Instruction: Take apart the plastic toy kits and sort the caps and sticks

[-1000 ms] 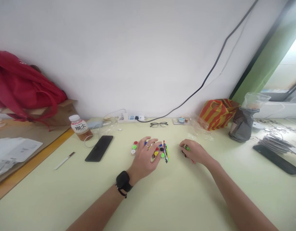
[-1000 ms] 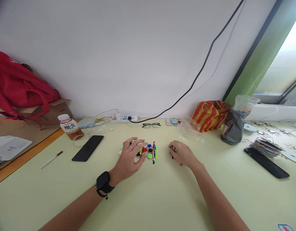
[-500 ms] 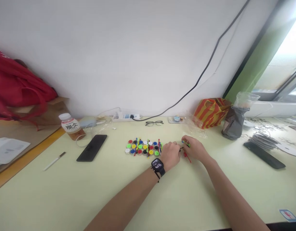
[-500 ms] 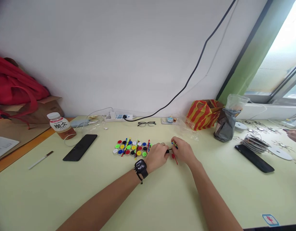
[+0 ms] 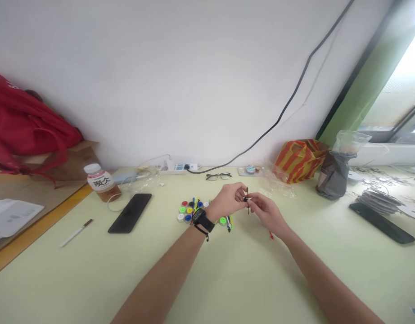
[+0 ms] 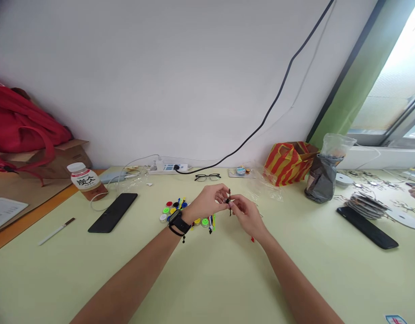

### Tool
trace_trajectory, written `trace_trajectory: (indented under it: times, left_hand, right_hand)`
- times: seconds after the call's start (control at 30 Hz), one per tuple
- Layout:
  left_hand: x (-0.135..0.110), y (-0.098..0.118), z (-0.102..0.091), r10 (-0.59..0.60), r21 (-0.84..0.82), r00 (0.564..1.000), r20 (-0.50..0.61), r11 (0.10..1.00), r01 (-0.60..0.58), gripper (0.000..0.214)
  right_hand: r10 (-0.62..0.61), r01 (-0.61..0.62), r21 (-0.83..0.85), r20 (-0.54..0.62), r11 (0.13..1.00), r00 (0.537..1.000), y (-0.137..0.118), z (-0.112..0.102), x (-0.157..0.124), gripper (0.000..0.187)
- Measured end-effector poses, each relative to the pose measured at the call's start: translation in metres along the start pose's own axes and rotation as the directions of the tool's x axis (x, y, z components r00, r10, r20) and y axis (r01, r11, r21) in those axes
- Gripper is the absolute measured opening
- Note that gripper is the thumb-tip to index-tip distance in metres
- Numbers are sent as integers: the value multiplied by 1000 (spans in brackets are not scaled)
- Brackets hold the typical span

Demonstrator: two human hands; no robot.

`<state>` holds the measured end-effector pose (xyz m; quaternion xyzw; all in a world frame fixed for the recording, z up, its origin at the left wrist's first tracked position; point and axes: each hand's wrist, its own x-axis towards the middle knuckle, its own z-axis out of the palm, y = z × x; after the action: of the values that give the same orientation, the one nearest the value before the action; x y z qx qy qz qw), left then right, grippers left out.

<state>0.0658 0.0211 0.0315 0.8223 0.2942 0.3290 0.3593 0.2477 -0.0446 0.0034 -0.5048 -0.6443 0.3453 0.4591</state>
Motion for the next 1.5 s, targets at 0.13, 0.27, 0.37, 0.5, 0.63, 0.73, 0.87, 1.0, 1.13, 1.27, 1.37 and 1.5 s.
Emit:
trace_trajectory:
  times: [0.13,0.27,0.37,0.5,0.63,0.73,0.87,1.0,1.13,1.27,1.37,1.5]
  left_hand:
    - [-3,3,1,-4,-37,1000,24,999,5,44]
    - [-6,5,1,45,84,996,76,995,-52,26]
    - [-8,2,2,46,20,990,134,999,-49,16]
    - [-9,-5,0,11,74,994,105,997,-18,20]
    - [-9,-12,-2,-45,202,992,120,979,20,18]
    - [-9,-17,0,-53,258,990,128,966,18,9]
    - [-10,-20,3,-54,305,987,149,952,6,9]
    - [-11,-23,-2,-68,344,982,178,939,3,11]
    - [-11,-27,-13,-96,372,979,182,928,22,8]
    - [-11,-29,-21,-110,364,981,161,930,45,17]
    - [-9,-25,-25,-102,352,986,132,935,50,18]
    - [-6,-13,-23,-48,251,994,96,968,22,19]
  right_hand:
    - [180,-178,130,-4,975,984,-12,2,-2,24]
    - [212,-210,192,8,959,977,-11,4,-2,11]
    - [134,-140,123,52,983,990,-1,4,-1,9]
    - [55,-52,-190,9,980,998,14,1,1,21]
    - [53,-42,-472,9,880,999,22,-7,0,34]
    - [24,-11,-597,14,802,1000,24,-18,1,35]
    - [-23,-82,-720,-136,689,990,34,-42,6,22]
    - [79,-158,-755,-140,637,987,47,-61,8,15]
    - [122,-163,-729,-109,664,987,53,-63,8,12]
    - [104,-185,-729,-156,659,982,50,-62,10,15]
    - [28,-174,-661,-226,730,974,43,-62,12,15]
    - [-7,-94,-280,-339,955,941,30,-56,12,28]
